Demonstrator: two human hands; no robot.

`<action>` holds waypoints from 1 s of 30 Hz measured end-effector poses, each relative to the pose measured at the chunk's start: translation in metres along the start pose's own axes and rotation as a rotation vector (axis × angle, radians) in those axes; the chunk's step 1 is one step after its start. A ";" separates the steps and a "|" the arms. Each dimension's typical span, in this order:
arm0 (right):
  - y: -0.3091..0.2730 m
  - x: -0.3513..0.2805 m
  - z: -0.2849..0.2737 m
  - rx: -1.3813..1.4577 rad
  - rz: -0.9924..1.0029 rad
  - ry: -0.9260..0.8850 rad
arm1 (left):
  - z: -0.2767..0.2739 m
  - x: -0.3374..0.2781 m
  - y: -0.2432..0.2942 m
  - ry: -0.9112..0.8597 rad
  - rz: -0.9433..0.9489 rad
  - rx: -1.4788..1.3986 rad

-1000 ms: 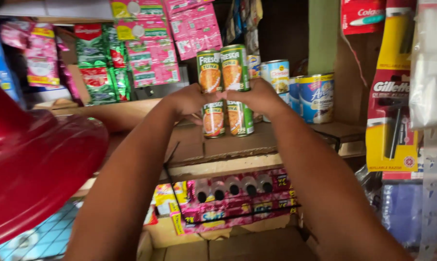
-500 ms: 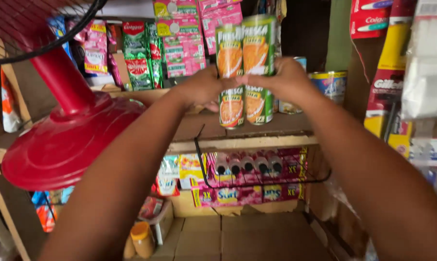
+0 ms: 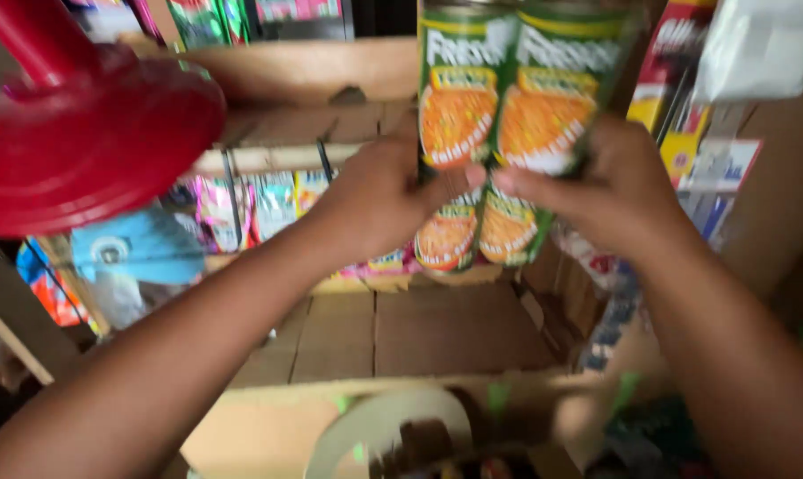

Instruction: Organizing and restocking various canned food products on a store shelf from a cardboard box.

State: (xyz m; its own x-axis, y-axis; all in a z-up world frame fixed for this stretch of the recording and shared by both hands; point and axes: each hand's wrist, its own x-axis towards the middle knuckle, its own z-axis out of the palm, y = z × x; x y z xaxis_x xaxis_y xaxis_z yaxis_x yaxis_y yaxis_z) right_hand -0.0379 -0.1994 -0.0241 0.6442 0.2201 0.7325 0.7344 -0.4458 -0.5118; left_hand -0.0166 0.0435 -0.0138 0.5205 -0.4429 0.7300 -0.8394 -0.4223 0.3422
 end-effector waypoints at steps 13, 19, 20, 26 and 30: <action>0.149 -0.230 0.103 0.193 0.389 -0.256 | 0.156 -0.203 -0.060 -0.349 -0.401 -0.243; 0.221 -0.326 0.170 0.212 0.769 -0.366 | 0.267 -0.317 -0.124 -0.449 -0.750 -0.304; 0.232 -0.343 0.180 0.029 0.788 -0.441 | 0.285 -0.337 -0.133 -0.522 -0.850 -0.263; 0.293 -0.434 0.218 -0.053 0.879 -0.504 | 0.361 -0.432 -0.169 -0.753 -1.027 -0.145; 0.321 -0.450 0.222 -0.078 0.915 -0.603 | 0.378 -0.444 -0.179 -0.896 -1.077 -0.049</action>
State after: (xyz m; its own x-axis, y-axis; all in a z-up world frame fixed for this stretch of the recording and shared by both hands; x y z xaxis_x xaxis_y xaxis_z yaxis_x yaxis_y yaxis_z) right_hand -0.0450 -0.2484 -0.6179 0.9528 0.1570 -0.2599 -0.0759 -0.7058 -0.7043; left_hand -0.0382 0.0166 -0.6224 0.8106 -0.2788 -0.5150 0.0361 -0.8540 0.5191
